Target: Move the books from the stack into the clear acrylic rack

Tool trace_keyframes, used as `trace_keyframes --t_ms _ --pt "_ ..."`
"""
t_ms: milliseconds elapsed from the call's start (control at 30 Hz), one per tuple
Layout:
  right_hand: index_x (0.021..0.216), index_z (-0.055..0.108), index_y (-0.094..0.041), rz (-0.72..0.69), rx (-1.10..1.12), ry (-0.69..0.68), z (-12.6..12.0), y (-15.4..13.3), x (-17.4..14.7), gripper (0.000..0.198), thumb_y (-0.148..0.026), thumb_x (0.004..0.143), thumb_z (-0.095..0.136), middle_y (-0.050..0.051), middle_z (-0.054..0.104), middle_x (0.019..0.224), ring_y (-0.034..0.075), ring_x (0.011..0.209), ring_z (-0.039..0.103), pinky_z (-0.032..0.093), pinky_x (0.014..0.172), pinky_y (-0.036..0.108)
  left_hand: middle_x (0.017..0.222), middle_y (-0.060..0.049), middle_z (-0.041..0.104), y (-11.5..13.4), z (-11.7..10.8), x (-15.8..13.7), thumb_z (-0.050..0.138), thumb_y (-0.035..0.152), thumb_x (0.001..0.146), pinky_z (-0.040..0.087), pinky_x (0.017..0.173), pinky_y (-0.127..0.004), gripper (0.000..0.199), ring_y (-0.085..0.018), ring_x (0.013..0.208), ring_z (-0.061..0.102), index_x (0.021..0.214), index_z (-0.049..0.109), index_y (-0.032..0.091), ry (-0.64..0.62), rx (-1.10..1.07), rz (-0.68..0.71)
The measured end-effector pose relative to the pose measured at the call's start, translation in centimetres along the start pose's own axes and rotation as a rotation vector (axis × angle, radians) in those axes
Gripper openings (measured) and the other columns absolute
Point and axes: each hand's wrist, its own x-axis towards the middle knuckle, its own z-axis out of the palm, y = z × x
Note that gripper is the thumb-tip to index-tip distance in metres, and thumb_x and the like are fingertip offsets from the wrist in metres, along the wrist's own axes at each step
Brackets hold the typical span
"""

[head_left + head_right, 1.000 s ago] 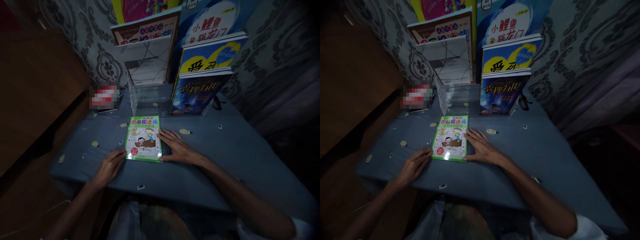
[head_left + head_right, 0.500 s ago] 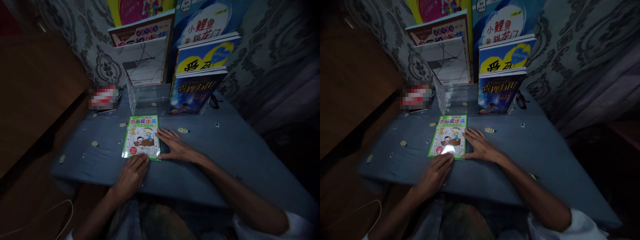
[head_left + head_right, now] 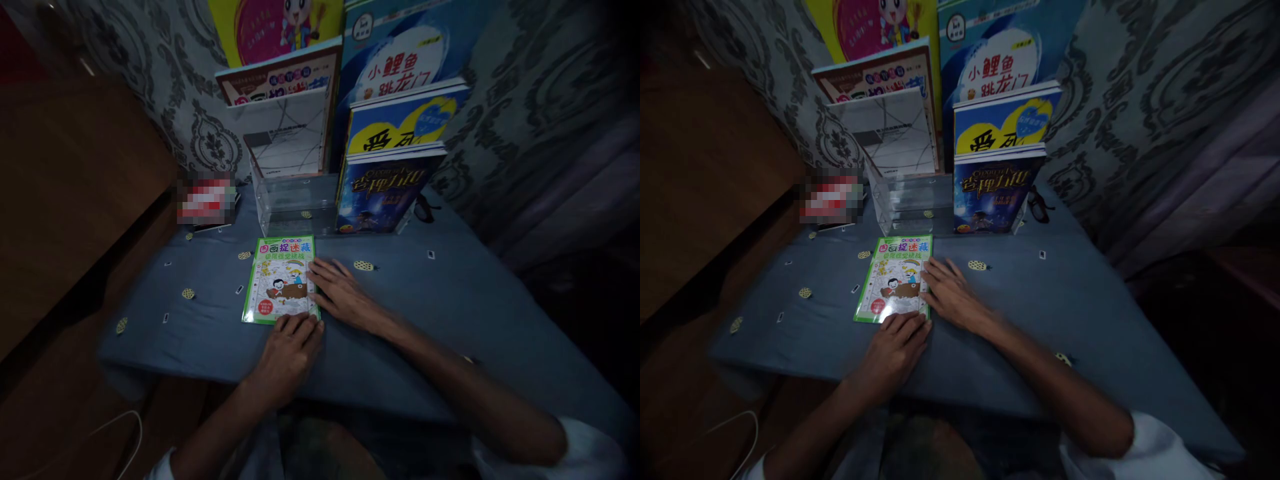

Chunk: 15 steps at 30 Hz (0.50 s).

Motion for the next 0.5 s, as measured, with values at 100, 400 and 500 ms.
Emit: trace_keyframes --t_ms 100,400,500 --pt "0.140 0.057 -0.014 -0.070 0.014 -0.059 -0.1 -2.1 2.8 0.047 -0.037 0.103 0.040 0.017 0.053 0.151 0.029 0.148 0.037 0.025 0.123 0.055 0.121 -0.011 0.069 0.0 0.1 0.1 0.048 0.021 0.103 0.047 0.097 -0.043 0.030 -0.025 0.114 0.061 0.130 0.059 0.015 0.013 -0.034 -0.023" --pt "0.146 0.047 -0.005 -0.140 -0.033 -0.131 3.6 -3.8 14.1 0.053 -0.036 0.103 0.046 0.021 0.043 0.157 0.027 0.150 0.032 0.023 0.125 0.042 0.117 -0.010 0.068 -0.4 -0.9 0.6 0.050 0.019 0.101 0.049 0.091 -0.043 0.031 -0.025 0.106 0.062 0.131 0.056 0.017 -0.038 -0.099 -0.026" --pt "0.147 0.045 -0.004 -0.116 -0.044 -0.107 4.0 -2.8 14.7 0.056 -0.037 0.102 0.047 0.021 0.040 0.159 0.027 0.151 0.031 0.025 0.125 0.041 0.119 -0.011 0.067 -0.7 -1.1 0.6 0.052 0.018 0.100 0.049 0.090 -0.043 0.033 -0.026 0.106 0.062 0.133 0.055 0.016 -0.046 -0.115 -0.011"
